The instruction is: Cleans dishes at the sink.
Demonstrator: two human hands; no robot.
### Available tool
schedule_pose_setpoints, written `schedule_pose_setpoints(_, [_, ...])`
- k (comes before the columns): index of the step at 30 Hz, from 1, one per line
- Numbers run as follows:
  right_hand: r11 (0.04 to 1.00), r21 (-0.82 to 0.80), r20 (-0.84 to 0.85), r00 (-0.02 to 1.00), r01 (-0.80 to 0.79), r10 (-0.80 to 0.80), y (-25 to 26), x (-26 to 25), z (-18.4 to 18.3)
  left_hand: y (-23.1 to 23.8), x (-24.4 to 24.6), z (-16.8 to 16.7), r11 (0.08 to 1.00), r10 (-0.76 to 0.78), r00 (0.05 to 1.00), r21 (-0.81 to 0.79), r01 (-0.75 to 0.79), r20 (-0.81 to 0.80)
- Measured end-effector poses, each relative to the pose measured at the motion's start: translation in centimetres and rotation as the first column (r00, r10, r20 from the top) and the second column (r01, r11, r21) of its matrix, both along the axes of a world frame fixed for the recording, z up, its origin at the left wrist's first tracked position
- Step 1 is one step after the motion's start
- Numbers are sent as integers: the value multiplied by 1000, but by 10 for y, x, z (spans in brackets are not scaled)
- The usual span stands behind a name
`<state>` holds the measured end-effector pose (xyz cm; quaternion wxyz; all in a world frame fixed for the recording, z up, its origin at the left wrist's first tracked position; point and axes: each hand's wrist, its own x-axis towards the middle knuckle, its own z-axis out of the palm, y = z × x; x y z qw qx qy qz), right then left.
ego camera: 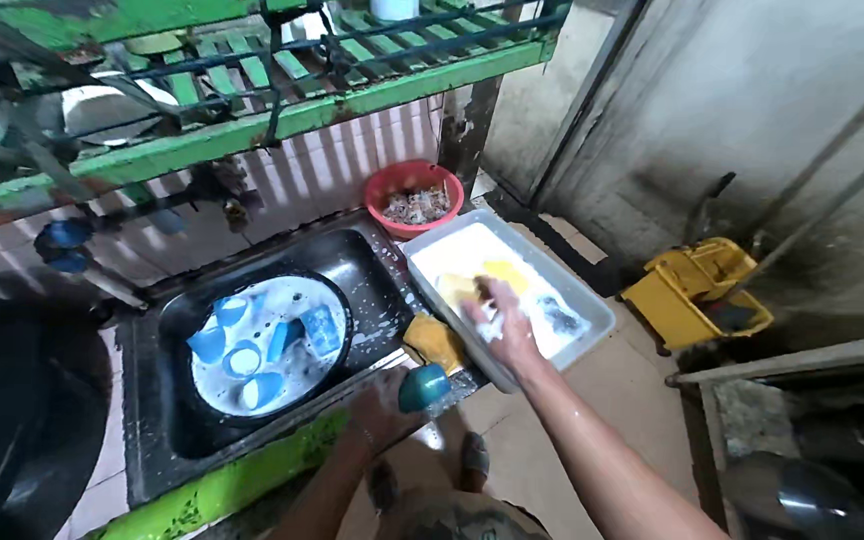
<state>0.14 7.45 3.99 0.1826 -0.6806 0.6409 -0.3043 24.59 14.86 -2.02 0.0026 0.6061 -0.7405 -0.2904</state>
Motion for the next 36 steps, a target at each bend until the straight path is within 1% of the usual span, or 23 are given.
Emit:
schedule_pose_setpoints(2, [971, 178, -16, 986, -162, 167, 35, 26, -2, 0, -5, 1, 1000, -12, 999, -20, 11, -46])
schedule_pose_setpoints(4, [888, 409, -67, 964, -208, 257, 51, 44, -16, 3, -5, 1, 994, -32, 994, -111, 21, -103])
schedule_pose_setpoints(5, [852, 491, -66, 968, -180, 243, 53, 49, -26, 5, -4, -1, 983, -40, 988, -183, 12, -148])
schedule_pose_setpoints(6, [836, 530, -38, 982, -139, 187, 54, 52, -33, 7, -2, -5, 968, -50, 980, -250, 0, -192])
schedule_pose_setpoints(7, [835, 542, -8, 993, -93, 115, 53, 52, -36, 8, 0, -7, 963, -62, 973, -268, 0, -223])
schedule_pose_setpoints(8, [845, 533, 1, 999, -45, 53, 53, 53, -35, 7, 1, -7, 971, -72, 971, -237, 16, -229])
schedule_pose_setpoints(10, [888, 458, -96, 995, 38, 6, 55, 55, -18, 0, 2, -3, 988, -102, 981, -132, 80, -167])
schedule_pose_setpoints(13, [981, 163, -231, 971, 107, -67, 55, 46, 10, -6, 3, -3, 990, -131, 988, -72, 125, -86])
schedule_pose_setpoints(15, [986, 63, -174, 974, 157, -144, 45, 27, 25, -9, 1, -4, 987, -157, 988, -22, 157, -10])
schedule_pose_setpoints(17, [956, 139, 13, 965, 258, -263, 28, 0, 31, -12, -1, -3, 985, -172, 984, 17, 171, 51])
schedule_pose_setpoints(18, [930, 205, 144, 930, 306, -338, 18, -15, 26, -11, -2, -5, 989, -148, 989, -21, 148, 24])
schedule_pose_setpoints(19, [906, 258, 276, 873, 334, -401, 11, -28, 17, -9, -4, -7, 988, -105, 992, -118, 97, -64])
schedule_pose_setpoints(20, [889, 302, 360, 822, 345, -441, 6, -38, 10, -8, -10, -6, 969, -67, 976, -247, 15, -207])
schedule_pose_setpoints(21, [878, 334, 413, 784, 342, -463, 5, -44, 7, -10, -21, 1, 941, -47, 927, -328, -84, -373])
schedule_pose_setpoints(22, [875, 353, 444, 764, 330, -468, 5, -45, 6, -13, -34, 12, 924, -50, 853, -348, -158, -520])
schedule_pose_setpoints(23, [880, 361, 474, 752, 309, -459, 8, -42, 6, -17, -49, 26, 934, -42, 772, -299, -195, -634])
schedule_pose_setpoints(24, [887, 363, 504, 741, 284, -443, 11, -37, 6, -21, -63, 42, 967, 8, 698, -172, -187, -716])
schedule_pose_setpoints(25, [895, 360, 529, 733, 262, -427, 13, -31, 6, -27, -75, 58, 990, 88, 658, -5, -138, -748])
schedule_pose_setpoints(26, [900, 357, 540, 731, 250, -417, 16, -28, 7, -33, -86, 70, 988, 154, 648, 131, -84, -746])
schedule_pose_setpoints(27, [900, 358, 544, 729, 247, -416, 17, -27, 7, -37, -94, 77, 979, 183, 655, 200, -50, -733])
schedule_pose_setpoints(29, [890, 364, 527, 727, 275, -440, 14, -35, 5, -44, -103, 82, 975, 177, 695, 221, -27, -697])
schedule_pose_setpoints(32, [861, 313, 456, 732, 400, -506, 3, -55, -7, -52, -107, 81, 963, 266, 694, 206, -171, -669])
schedule_pose_setpoints(36, [816, 241, 284, 766, 525, -577, -3, -98, -12, -77, -95, 87, 934, 334, 656, 143, -327, -677])
